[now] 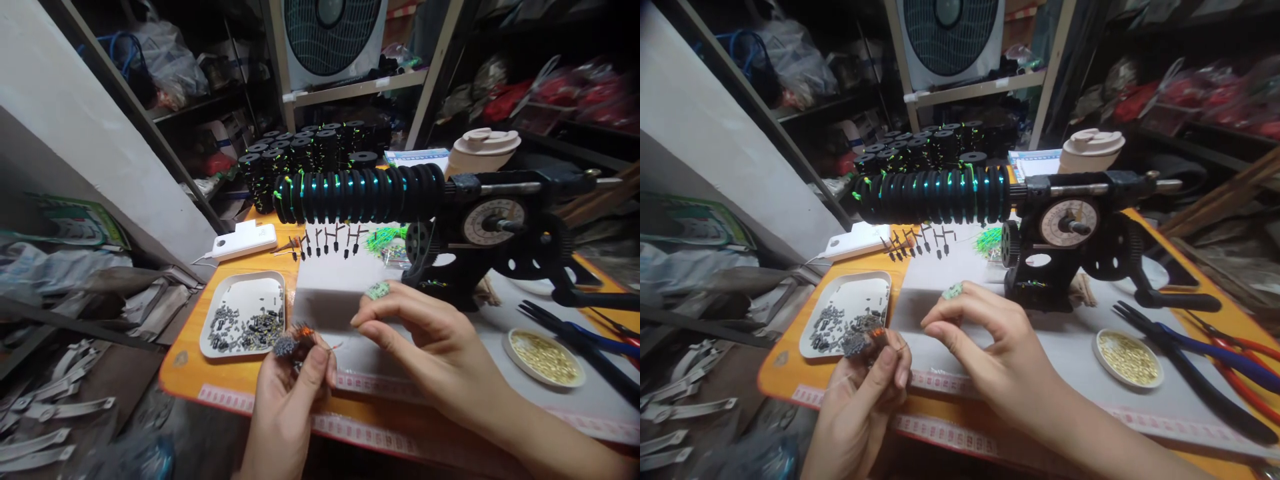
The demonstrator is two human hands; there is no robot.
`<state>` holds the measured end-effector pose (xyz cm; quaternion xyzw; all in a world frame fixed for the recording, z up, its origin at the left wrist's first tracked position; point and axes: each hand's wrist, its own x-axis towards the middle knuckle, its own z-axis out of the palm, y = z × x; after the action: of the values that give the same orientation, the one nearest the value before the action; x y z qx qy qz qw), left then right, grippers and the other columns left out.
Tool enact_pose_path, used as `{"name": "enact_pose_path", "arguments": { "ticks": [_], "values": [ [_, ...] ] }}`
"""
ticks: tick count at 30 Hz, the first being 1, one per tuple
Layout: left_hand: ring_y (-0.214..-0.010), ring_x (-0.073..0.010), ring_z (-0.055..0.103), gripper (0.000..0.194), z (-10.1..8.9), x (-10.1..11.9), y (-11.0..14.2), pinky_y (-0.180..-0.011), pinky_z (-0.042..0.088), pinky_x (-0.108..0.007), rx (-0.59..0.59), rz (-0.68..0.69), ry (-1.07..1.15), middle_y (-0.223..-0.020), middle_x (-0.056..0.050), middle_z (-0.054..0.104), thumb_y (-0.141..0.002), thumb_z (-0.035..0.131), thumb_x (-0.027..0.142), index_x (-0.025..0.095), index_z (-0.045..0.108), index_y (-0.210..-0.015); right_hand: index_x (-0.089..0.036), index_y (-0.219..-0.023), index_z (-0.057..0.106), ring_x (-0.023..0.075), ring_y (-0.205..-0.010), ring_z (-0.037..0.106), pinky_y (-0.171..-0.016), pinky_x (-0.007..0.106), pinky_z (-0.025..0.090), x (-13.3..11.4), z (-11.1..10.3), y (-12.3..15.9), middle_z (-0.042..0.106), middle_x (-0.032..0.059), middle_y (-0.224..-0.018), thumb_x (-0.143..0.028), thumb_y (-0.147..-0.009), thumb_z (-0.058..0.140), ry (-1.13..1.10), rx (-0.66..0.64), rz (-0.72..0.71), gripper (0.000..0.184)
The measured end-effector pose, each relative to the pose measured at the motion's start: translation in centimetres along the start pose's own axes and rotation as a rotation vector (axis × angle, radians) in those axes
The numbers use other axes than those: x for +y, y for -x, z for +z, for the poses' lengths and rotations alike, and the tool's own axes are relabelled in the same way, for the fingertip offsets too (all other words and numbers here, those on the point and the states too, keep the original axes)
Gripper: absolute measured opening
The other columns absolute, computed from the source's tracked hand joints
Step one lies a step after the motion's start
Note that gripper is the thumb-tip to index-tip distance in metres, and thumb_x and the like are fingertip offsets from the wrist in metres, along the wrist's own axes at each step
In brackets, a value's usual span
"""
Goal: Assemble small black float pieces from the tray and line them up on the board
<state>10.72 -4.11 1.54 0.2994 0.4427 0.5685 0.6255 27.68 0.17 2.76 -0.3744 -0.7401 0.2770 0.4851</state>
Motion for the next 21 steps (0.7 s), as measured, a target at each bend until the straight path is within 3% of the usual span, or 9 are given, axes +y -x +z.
{"name": "enact_pose_path", "arguments": {
  "ticks": [4,10,21],
  "values": [
    [-0.055,-0.0074,0.039,0.029,-0.1,-0.04,0.05,-0.052,0.03,-0.019,-0.085,-0.101,0.078,-0.06,0.003,0.051,-0.08,0.079,0.039,0.016,0.062,-0.077,-0.024,-0.087,0.068,0.013,-0.079,0.061,-0.075,0.023,0.046,-0.08,0.2,0.04,0.069,-0.0022,-0.083,-0.015,-0.093,0.064,-0.017,-0.011,0.016,0.012],
    [-0.049,-0.0045,0.025,0.03,-0.42,-0.08,-0.3,-0.045,0.016,-0.018,-0.186,-0.233,0.178,-0.058,0.004,0.049,-0.081,0.078,0.037,0.015,0.057,-0.076,-0.022,-0.086,0.068,0.011,-0.075,0.059,-0.075,0.021,0.046,-0.37,0.12,0.07,0.069,-0.0028,-0.082,-0.013,-0.093,0.064,-0.04,-0.024,0.01,0.012],
    [-0.047,-0.0048,0.022,0.024,-0.61,-0.11,-0.48,-0.047,0.021,-0.018,-0.214,-0.296,0.244,-0.059,0.004,0.048,-0.082,0.077,0.033,0.016,0.06,-0.076,-0.021,-0.086,0.068,0.0132,-0.075,0.06,-0.073,0.024,0.047,-0.43,0.16,-0.04,0.07,-0.0002,-0.082,-0.012,-0.092,0.064,-0.03,-0.015,0.007,0.012]
  ]
}}
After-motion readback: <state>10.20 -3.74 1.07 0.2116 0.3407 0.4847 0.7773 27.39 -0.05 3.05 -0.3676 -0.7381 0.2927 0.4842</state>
